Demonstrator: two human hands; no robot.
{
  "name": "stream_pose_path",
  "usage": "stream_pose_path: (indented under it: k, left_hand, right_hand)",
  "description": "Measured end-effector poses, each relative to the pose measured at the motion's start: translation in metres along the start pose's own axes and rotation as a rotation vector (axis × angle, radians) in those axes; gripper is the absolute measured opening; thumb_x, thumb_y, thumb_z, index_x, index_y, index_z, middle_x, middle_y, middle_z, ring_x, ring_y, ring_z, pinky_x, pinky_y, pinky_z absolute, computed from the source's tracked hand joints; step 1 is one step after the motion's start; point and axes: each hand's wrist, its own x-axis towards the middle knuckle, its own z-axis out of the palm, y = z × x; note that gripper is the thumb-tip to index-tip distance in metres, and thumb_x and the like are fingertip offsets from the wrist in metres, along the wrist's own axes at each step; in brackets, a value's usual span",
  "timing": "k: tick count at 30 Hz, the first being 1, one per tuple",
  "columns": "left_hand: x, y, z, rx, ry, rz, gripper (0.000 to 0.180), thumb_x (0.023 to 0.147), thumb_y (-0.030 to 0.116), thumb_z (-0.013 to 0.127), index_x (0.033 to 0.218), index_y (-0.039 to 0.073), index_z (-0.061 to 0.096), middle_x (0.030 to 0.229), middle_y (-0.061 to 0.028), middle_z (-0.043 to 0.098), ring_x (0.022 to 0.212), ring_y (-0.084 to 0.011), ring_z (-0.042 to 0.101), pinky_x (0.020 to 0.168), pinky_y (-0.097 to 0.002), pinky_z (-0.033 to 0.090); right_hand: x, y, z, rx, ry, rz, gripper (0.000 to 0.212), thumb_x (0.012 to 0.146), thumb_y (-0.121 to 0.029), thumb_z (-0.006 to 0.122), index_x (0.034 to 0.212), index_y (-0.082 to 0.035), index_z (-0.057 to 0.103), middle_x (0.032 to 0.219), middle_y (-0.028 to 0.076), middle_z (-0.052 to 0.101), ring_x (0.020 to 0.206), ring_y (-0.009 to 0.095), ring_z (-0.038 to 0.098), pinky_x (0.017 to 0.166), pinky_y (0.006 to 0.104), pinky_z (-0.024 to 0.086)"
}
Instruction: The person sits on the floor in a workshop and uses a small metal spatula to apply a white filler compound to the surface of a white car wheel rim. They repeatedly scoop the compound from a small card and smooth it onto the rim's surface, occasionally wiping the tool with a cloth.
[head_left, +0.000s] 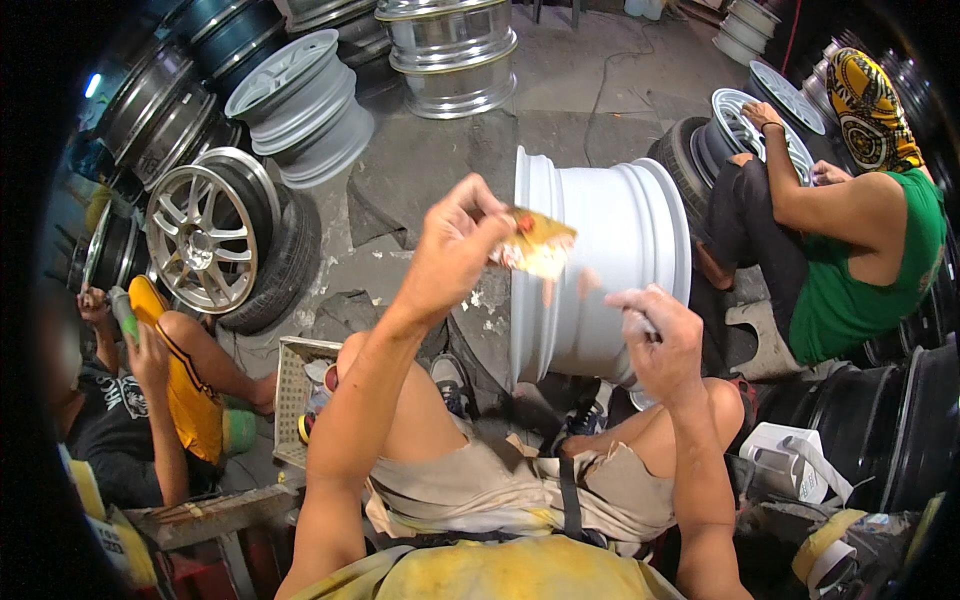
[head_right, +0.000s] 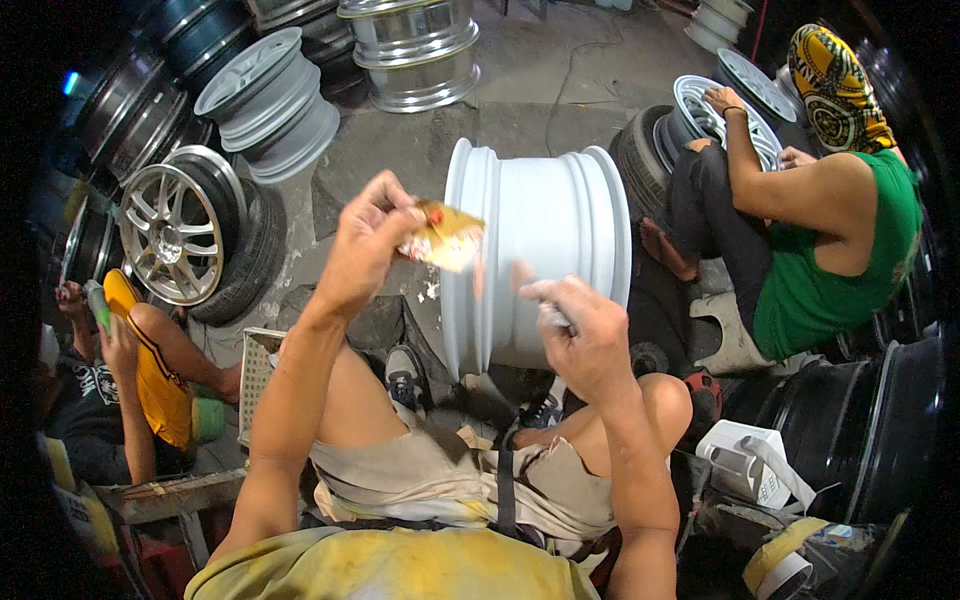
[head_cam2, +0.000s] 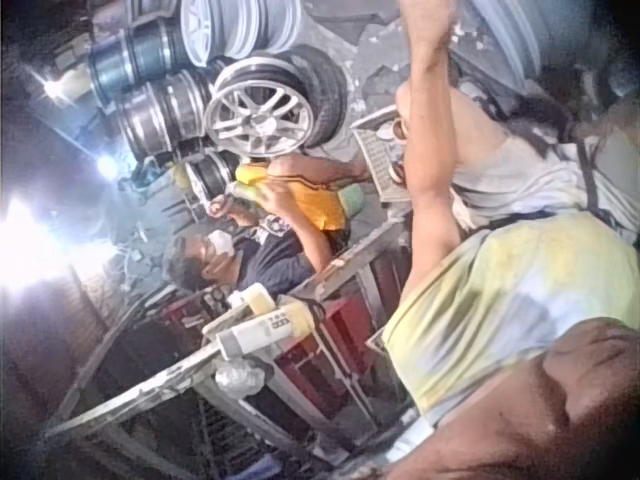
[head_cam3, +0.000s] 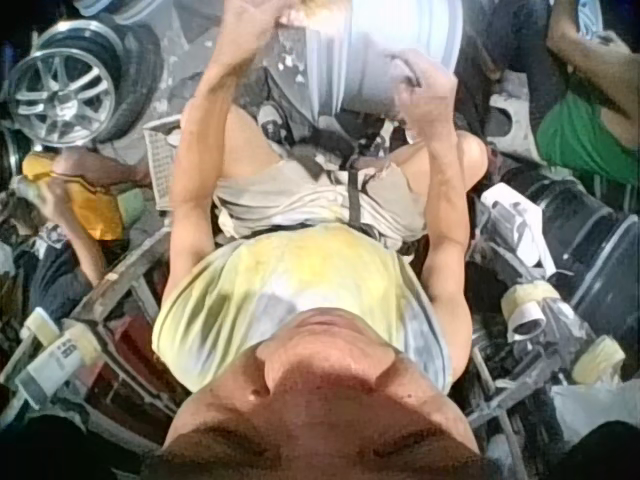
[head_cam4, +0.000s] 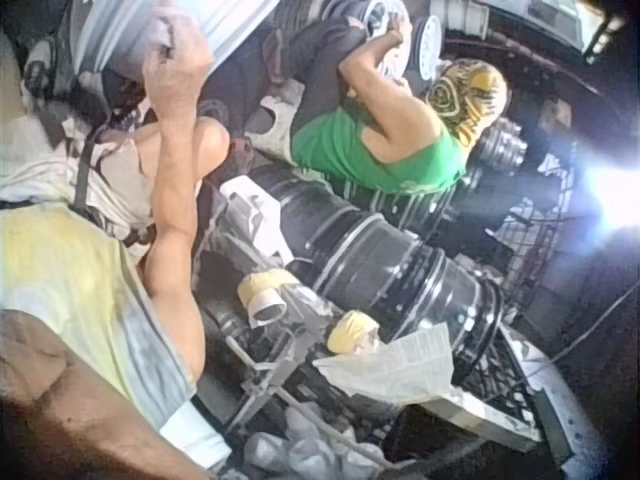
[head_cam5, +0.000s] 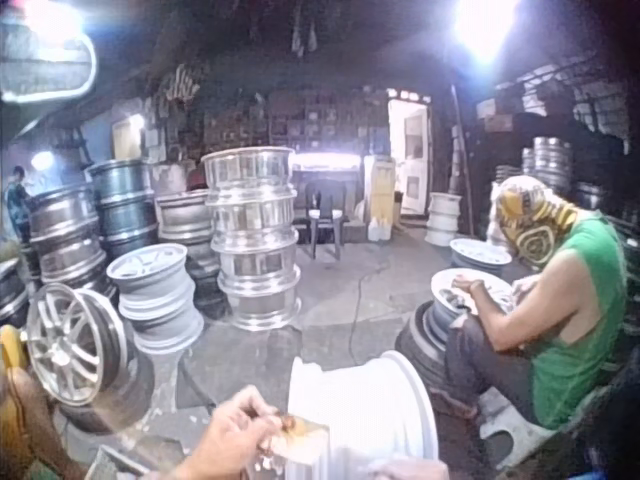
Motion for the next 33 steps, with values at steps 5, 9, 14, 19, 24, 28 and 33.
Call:
stream_pose_path:
  k: [5,9,14,19,24,28,33]
  left_hand:
    - [0.050,-0.019,0.010,-0.109,0.205,0.036,0.011,0.097,0.009,0.059,0.091,0.008,0.050,0.082,-0.0032,0.060,0.068,-0.0073,0.059,0.064,-0.0230,0.054]
    - [0.109,-0.069,0.010,-0.085,0.299,0.145,0.011,0.095,0.006,0.060,0.089,0.006,0.050,0.080,-0.0035,0.059,0.067,-0.0084,0.061,0.063,-0.0239,0.055]
    - [0.129,-0.092,0.021,0.031,0.343,0.243,0.011,0.094,0.005,0.058,0.087,0.005,0.049,0.079,-0.0029,0.057,0.068,-0.0067,0.060,0.059,-0.0243,0.053]
    - [0.133,-0.101,0.015,0.073,0.432,0.271,0.016,0.092,0.012,0.059,0.081,0.001,0.052,0.071,-0.0077,0.062,0.065,-0.0101,0.061,0.058,-0.0283,0.051]
    - [0.132,-0.098,0.015,0.082,0.428,0.246,0.018,0.092,0.012,0.060,0.081,0.001,0.052,0.071,-0.0079,0.063,0.065,-0.0109,0.062,0.058,-0.0288,0.051]
    - [0.130,-0.093,0.018,0.111,0.423,0.253,0.018,0.092,0.012,0.061,0.080,0.001,0.052,0.071,-0.0081,0.063,0.063,-0.0114,0.063,0.057,-0.0288,0.051]
    - [0.134,-0.095,0.017,0.147,0.450,0.242,0.019,0.092,0.011,0.061,0.079,0.002,0.051,0.071,-0.0089,0.064,0.063,-0.0117,0.065,0.054,-0.0281,0.050]
  right_hand:
    - [-0.011,0.033,0.008,-0.044,-0.050,0.012,0.036,0.083,0.005,0.063,0.116,-0.005,0.072,0.103,0.018,0.074,0.086,0.032,0.073,0.078,0.0356,0.057]
    - [-0.008,0.030,0.019,-0.119,-0.146,0.066,0.042,0.083,0.008,0.060,0.121,-0.005,0.071,0.113,0.020,0.072,0.102,0.035,0.071,0.086,0.0384,0.056]
    - [0.005,0.036,0.025,-0.238,-0.183,0.104,0.042,0.084,0.006,0.062,0.123,-0.007,0.070,0.113,0.021,0.071,0.101,0.038,0.069,0.086,0.0390,0.056]
    - [0.009,0.043,0.036,-0.334,-0.170,0.066,0.042,0.082,0.004,0.063,0.121,-0.011,0.072,0.109,0.018,0.072,0.094,0.036,0.071,0.079,0.0403,0.057]
    - [-0.008,0.047,0.042,-0.496,-0.237,0.024,0.051,0.078,0.005,0.063,0.123,-0.016,0.070,0.101,0.013,0.074,0.082,0.034,0.071,0.070,0.0415,0.057]
    - [0.001,0.048,0.046,-0.543,-0.133,0.015,0.054,0.077,0.005,0.064,0.125,-0.020,0.069,0.095,0.011,0.074,0.079,0.033,0.071,0.068,0.0405,0.057]
    - [-0.005,0.046,0.049,-0.558,-0.171,-0.013,0.052,0.077,0.004,0.065,0.124,-0.018,0.069,0.093,0.011,0.073,0.078,0.033,0.071,0.068,0.0407,0.057]
